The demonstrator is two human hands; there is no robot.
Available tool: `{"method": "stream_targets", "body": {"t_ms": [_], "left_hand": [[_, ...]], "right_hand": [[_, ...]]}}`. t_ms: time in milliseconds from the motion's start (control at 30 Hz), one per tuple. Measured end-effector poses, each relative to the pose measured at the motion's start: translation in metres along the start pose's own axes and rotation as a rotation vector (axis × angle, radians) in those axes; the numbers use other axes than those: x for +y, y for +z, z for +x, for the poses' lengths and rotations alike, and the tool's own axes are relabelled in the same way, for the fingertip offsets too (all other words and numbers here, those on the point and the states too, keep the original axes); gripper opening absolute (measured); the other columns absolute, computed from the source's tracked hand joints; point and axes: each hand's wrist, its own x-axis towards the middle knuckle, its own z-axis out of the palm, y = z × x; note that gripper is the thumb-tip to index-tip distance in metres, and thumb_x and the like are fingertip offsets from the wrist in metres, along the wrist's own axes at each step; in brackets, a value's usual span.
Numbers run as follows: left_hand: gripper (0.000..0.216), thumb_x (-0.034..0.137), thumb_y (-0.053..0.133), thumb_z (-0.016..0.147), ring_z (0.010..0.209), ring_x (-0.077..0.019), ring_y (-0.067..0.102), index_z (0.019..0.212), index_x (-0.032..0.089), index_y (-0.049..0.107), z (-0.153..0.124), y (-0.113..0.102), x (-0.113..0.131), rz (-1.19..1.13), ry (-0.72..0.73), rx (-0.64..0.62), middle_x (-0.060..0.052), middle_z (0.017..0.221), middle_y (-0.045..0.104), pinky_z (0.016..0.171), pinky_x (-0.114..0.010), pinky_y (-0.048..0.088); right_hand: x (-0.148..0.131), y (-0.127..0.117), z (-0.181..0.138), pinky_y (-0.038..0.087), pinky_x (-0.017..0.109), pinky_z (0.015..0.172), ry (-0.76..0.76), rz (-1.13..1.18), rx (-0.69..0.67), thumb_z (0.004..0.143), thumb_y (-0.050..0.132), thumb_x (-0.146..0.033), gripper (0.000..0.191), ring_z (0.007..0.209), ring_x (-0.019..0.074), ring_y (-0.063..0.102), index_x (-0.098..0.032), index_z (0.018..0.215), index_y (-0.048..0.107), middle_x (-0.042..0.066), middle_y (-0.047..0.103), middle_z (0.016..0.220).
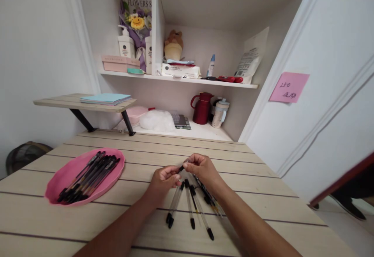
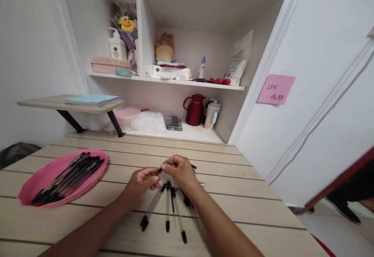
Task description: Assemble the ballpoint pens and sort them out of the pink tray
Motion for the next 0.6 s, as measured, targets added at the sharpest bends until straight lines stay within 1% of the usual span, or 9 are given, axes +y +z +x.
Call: {"method": "stream_targets", "body": {"t_ms": [67,167,200,267,333,400,500,600], "left_hand": [[0.029,0.026,0.063,0.062,0.053,-0.0096,0.055,0.087,0.012,0.063,0.0006,-0.0004,-0.0019,0.001,0.010,0.014,-0.004,0.070,0.064,0.049,-0.020,0.039],[0.029,0.027,0.063,0.063,0.053,-0.0094,0.055,0.088,0.012,0.063,0.0006,-0.0008,-0.0024,0.007,0.007,0.018,-0.004,0.073,0.064,0.048,-0.020,0.039],[0.029,0.027,0.062,0.063,0.053,-0.0094,0.055,0.088,0.012,0.062,0.0003,-0.0009,-0.0020,0.016,0.007,0.016,-0.004,0.072,0.064,0.048,-0.020,0.039],[0.028,0.026,0.062,0.064,0.053,-0.0097,0.055,0.087,0.012,0.062,-0.0002,-0.0010,-0.0010,0.037,0.014,0.012,-0.003,0.070,0.063,0.047,-0.019,0.039],[0.028,0.026,0.062,0.063,0.053,-0.0102,0.056,0.087,0.012,0.062,-0.0006,-0.0008,-0.0001,0.043,0.022,0.022,-0.003,0.070,0.063,0.046,-0.019,0.039],[0.029,0.026,0.063,0.062,0.052,-0.0103,0.056,0.087,0.012,0.061,-0.0006,-0.0002,0.0002,0.037,0.019,0.040,-0.003,0.070,0.063,0.045,-0.019,0.039],[0.029,0.025,0.063,0.062,0.051,-0.0099,0.055,0.088,0.011,0.062,-0.0003,0.0005,0.0003,0.040,0.011,0.045,-0.003,0.069,0.062,0.044,-0.019,0.039],[0.026,0.025,0.062,0.063,0.052,-0.0104,0.057,0.086,0.012,0.063,-0.0009,-0.0003,0.0010,0.081,0.035,0.035,-0.003,0.072,0.061,0.044,-0.018,0.039]], "right_hand": [[0.0020,-0.0002,0.0007,0.030,0.020,0.047,-0.006,-0.035,0.026,0.058,0.068,-0.030,0.020,0.048,0.0071,0.041,-0.015,0.067,0.057,-0.004,0.050,0.054],[0.0023,-0.0013,0.0011,0.034,0.021,0.052,0.006,0.039,-0.026,0.061,0.066,-0.029,0.023,0.053,0.0078,0.045,-0.016,0.080,0.060,-0.003,0.054,0.060],[0.0018,-0.0016,0.0011,0.035,0.022,0.054,0.014,0.073,-0.036,0.062,0.066,-0.029,0.023,0.054,0.0082,0.046,-0.016,0.080,0.060,-0.002,0.055,0.062],[0.0008,-0.0019,0.0011,0.035,0.022,0.053,0.021,0.100,-0.014,0.062,0.066,-0.029,0.019,0.053,0.0083,0.046,-0.015,0.073,0.060,-0.002,0.055,0.059],[-0.0001,-0.0020,0.0012,0.033,0.021,0.050,0.012,0.078,0.019,0.059,0.068,-0.029,0.019,0.051,0.0078,0.044,-0.015,0.066,0.058,-0.003,0.054,0.056],[-0.0007,-0.0023,0.0013,0.033,0.021,0.051,0.002,0.077,0.003,0.058,0.069,-0.028,0.021,0.052,0.0081,0.045,-0.015,0.071,0.059,-0.003,0.055,0.058],[0.0000,-0.0031,0.0014,0.035,0.022,0.054,0.016,0.109,-0.055,0.062,0.066,-0.027,0.023,0.055,0.0085,0.048,-0.016,0.082,0.061,-0.002,0.056,0.063],[0.0034,-0.0033,0.0020,0.035,0.022,0.054,0.034,0.108,-0.022,0.064,0.064,-0.026,0.016,0.053,0.0076,0.046,-0.014,0.075,0.061,-0.002,0.055,0.060]]}}
